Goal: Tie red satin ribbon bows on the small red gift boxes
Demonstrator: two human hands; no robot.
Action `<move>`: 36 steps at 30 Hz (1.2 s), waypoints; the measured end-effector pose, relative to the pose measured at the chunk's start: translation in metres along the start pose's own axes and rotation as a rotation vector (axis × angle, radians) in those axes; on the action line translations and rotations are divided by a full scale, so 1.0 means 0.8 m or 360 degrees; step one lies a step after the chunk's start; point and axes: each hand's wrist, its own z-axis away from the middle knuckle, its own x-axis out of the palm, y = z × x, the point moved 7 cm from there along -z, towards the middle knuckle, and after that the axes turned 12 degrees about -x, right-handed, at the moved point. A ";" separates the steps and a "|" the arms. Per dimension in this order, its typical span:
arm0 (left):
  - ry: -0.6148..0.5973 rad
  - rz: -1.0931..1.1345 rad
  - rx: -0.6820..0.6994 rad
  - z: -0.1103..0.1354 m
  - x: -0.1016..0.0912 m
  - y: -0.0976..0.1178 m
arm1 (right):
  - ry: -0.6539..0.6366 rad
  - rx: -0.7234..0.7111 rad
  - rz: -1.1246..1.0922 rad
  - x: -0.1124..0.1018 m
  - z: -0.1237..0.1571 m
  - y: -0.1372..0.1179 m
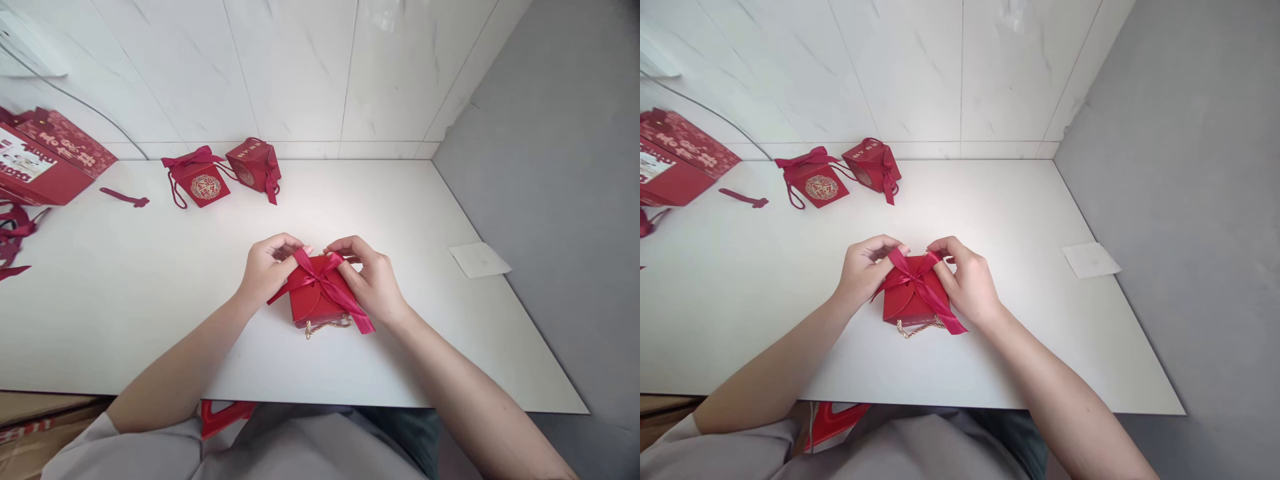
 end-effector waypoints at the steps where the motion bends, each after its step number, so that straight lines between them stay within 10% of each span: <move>1: 0.0039 -0.0034 0.0051 0.002 -0.001 0.003 | 0.0034 -0.0036 0.0031 -0.002 0.000 -0.002; 18: 0.0058 -0.0065 0.0036 -0.004 -0.004 0.002 | 0.0059 -0.0130 0.0133 -0.004 0.001 -0.008; 23: -0.0528 -0.0019 0.0037 -0.008 0.000 0.009 | 0.0110 -0.0129 0.0295 -0.015 0.000 -0.004; 29: -0.0310 -0.0477 -0.0124 -0.014 -0.032 0.009 | -0.0223 -0.0066 -0.0115 -0.014 -0.010 0.001; 36: -0.0857 -0.0549 -0.0364 0.005 -0.009 0.002 | -0.0412 0.0191 -0.0674 -0.016 -0.012 0.010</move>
